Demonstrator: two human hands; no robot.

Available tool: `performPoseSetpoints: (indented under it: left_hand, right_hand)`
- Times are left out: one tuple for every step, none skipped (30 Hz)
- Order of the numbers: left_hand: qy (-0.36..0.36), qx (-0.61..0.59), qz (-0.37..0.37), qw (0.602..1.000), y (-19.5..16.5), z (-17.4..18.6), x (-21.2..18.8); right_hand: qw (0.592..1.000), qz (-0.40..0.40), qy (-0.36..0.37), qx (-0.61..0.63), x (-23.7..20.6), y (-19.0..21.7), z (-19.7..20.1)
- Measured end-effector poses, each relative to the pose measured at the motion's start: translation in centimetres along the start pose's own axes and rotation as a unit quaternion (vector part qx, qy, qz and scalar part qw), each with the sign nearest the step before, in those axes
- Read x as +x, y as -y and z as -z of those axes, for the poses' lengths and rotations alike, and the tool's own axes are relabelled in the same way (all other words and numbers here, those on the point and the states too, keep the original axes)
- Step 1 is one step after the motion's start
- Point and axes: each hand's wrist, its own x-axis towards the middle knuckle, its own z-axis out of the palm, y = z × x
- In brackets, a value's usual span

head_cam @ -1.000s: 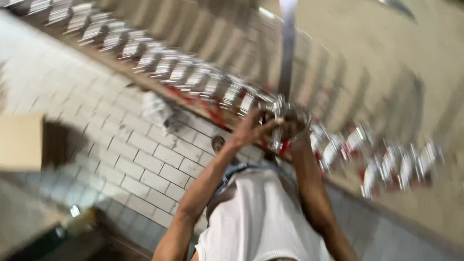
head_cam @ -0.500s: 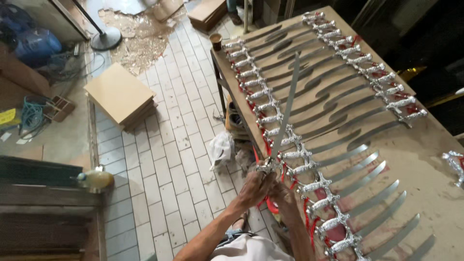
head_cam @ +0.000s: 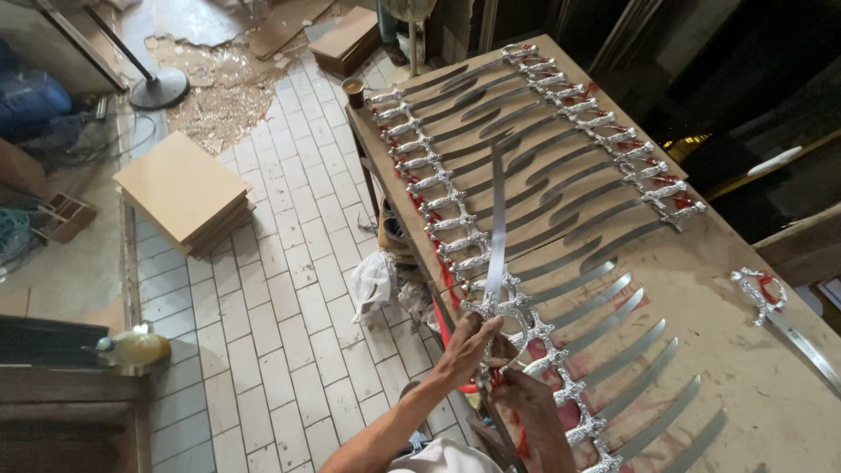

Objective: The person repeatedly picks up sword handles and blades from a workbench, inserts the blades into the handles, and places the assembled swords back on the bench. The process is repeated for multiple swords in a repetitive cycle.

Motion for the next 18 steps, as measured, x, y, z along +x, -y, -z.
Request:
performPoseSetpoints:
  left_hand:
    - [-0.017,-0.023,0.023,0.999,0.3,-0.8,0.2]
    - [-0.004,-0.041,0.022,0.999,0.8,-1.6,0.2]
    - [0.009,-0.06,0.021,0.998,1.2,-2.2,0.3]
    - [0.021,-0.08,0.02,0.996,1.5,-2.9,0.4]
    - [0.024,-0.12,0.042,0.992,1.9,-3.7,0.4]
    - [0.025,-0.16,0.066,0.985,2.3,-4.5,0.3]
    - [0.028,-0.197,0.09,0.976,2.4,-4.9,0.3]
    - [0.023,-0.224,0.098,0.969,2.5,-5.1,0.1]
    - [0.019,-0.255,0.105,0.961,2.7,-5.6,0.1]
    - [0.015,-0.283,0.108,0.953,2.5,-5.7,0.5]
    - [0.025,-0.295,0.103,0.95,2.3,-5.7,1.2]
    - [0.036,-0.306,0.1,0.946,2.2,-5.9,1.7]
    - [0.047,-0.318,0.099,0.942,2.2,-6.0,2.4]
    - [0.052,-0.322,0.107,0.939,2.3,-5.9,3.2]
    - [0.056,-0.325,0.114,0.937,2.3,-5.6,4.1]
    - [0.057,-0.33,0.12,0.934,2.3,-5.2,4.7]
    - [0.065,-0.306,0.121,0.942,2.6,-4.7,5.3]
    - [0.075,-0.281,0.121,0.949,2.6,-4.1,6.3]
  right_hand:
    - [1.0,-0.01,0.001,0.008,-0.6,0.0,1.0]
    - [1.0,-0.021,0.002,0.013,-1.2,0.0,2.1]
    - [1.0,-0.018,-0.001,0.004,-1.5,-0.1,3.2]
    - [1.0,-0.016,-0.003,-0.007,-1.8,-0.2,4.2]
    - [1.0,-0.017,-0.003,-0.017,-2.2,-0.4,5.1]
    - [1.0,-0.025,0.005,-0.016,-2.4,-0.6,5.8]
    - [0.999,-0.031,0.013,-0.013,-2.1,-0.8,6.4]
    - [0.999,-0.037,0.019,-0.011,-2.1,-1.0,7.1]
    - [0.999,-0.024,0.005,-0.021,-2.2,-1.2,7.7]
    - [0.999,-0.009,-0.008,-0.031,-1.8,-1.6,7.9]
    - [0.999,0.009,-0.023,-0.039,-1.3,-1.9,8.2]
    - [0.999,0.01,-0.022,-0.038,-0.8,-2.3,8.6]
    - [0.999,0.011,-0.022,-0.037,-0.1,-2.5,9.1]
    - [0.999,0.012,-0.023,-0.035,0.6,-2.8,9.5]
    - [0.999,0.026,-0.021,-0.037,1.2,-3.1,9.7]
    - [0.998,0.039,-0.017,-0.04,1.8,-3.4,9.9]
    - [0.998,0.047,-0.013,-0.044,2.1,-3.8,10.0]
    - [0.999,0.033,-0.006,0.003,2.7,-4.0,10.1]
